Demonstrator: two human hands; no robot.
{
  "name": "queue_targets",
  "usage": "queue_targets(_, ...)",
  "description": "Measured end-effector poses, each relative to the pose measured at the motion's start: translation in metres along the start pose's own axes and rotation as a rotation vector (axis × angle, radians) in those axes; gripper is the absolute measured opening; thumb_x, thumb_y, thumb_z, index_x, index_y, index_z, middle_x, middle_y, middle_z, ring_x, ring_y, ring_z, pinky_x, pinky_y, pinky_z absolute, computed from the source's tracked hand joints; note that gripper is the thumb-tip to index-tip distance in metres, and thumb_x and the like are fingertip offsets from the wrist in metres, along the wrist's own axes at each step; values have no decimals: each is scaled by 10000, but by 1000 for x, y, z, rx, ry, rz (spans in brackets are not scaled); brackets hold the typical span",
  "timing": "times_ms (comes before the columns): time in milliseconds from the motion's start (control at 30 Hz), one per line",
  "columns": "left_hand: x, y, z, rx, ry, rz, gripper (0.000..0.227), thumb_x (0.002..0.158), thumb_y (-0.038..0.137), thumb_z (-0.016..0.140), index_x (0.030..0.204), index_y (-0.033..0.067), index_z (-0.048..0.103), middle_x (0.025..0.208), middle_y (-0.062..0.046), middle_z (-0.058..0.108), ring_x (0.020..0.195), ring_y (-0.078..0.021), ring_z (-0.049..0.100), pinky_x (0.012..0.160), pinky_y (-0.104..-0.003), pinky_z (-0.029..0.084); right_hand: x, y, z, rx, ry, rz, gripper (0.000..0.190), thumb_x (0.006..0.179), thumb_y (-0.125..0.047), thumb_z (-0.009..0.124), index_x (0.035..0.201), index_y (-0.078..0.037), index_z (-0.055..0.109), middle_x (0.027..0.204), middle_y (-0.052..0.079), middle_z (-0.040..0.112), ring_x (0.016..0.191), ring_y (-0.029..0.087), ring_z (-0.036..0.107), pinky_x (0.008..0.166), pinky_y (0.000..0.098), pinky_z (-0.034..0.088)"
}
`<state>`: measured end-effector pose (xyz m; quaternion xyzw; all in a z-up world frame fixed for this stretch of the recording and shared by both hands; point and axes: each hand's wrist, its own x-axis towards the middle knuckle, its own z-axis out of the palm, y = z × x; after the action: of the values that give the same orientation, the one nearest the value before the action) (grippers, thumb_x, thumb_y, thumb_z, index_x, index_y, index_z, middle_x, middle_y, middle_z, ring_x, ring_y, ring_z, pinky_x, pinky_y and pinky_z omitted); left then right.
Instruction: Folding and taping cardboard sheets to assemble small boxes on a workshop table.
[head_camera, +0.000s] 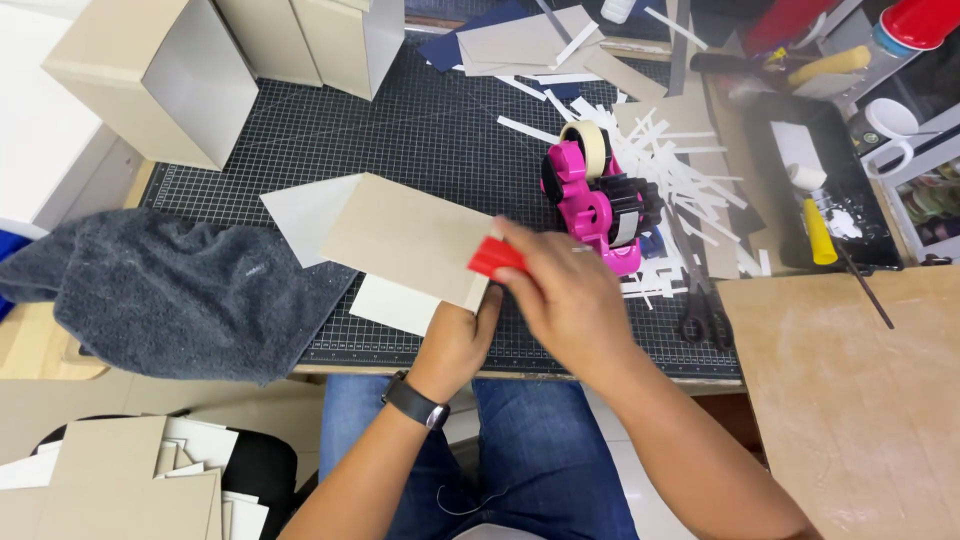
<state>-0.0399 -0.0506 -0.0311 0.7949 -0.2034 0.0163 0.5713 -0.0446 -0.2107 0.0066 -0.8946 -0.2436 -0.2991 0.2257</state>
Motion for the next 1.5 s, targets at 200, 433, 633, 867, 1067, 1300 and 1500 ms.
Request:
queue_targets(200,-10,-21,5,30,-25,-40,374,1059,124,464,1371,-40,587,1247,-285,686,1207,-405,639,1011,-534,518,17,27,30,-189,-177,-94,326,1026,-199,557,1326,-133,665,904,98,685,833,315,679,657,410,519)
queue_targets(433,-11,-47,15,84,-16,-70,373,1068,156,481,1337,-75,597,1180,-332,691,1152,-491,630,961,-559,541,31,39,19,-113,-120,127,348,1010,-340,635,1322,-193,672,947,96,670,906,383,690,752,509,541)
queue_targets(633,5,-7,-6,74,-1,48,365,1046,130,496,1325,-85,596,1200,-314,687,1171,-486,624,951,-572,533,12,-32,3,-87,-260,10,247,948,-226,648,1154,-124,737,902,130,693,825,395,693,665,513,554)
queue_targets(867,-18,-28,-15,-161,23,79,421,1000,46,489,1391,-98,551,1350,-252,651,1262,-371,596,1047,-570,481,4,-19,-5,471,164,220,503,1008,-125,659,1491,-65,534,1385,197,621,1286,400,592,1087,488,470)
queue_targets(1067,-40,-61,-6,-530,54,63,528,918,34,585,1426,-100,532,1382,-266,627,1282,-326,556,1046,-611,459,13,-49,17,361,307,53,440,967,-105,705,1398,-48,633,1050,110,685,934,294,689,845,410,587)
queue_targets(1300,-50,29,-50,-678,-23,-142,287,936,117,608,1207,32,651,1112,-61,677,1054,-214,629,941,-365,516,43,-23,14,329,206,308,414,1090,-222,596,1493,-268,513,1168,70,649,1013,215,673,858,344,549)
queue_targets(1500,-47,31,-56,-1152,-34,-62,532,914,-23,603,1435,-13,494,1312,-147,621,1181,-323,613,964,-445,551,57,-55,-44,353,375,297,510,1116,-289,533,1510,19,431,1492,193,563,1288,252,613,1070,316,529)
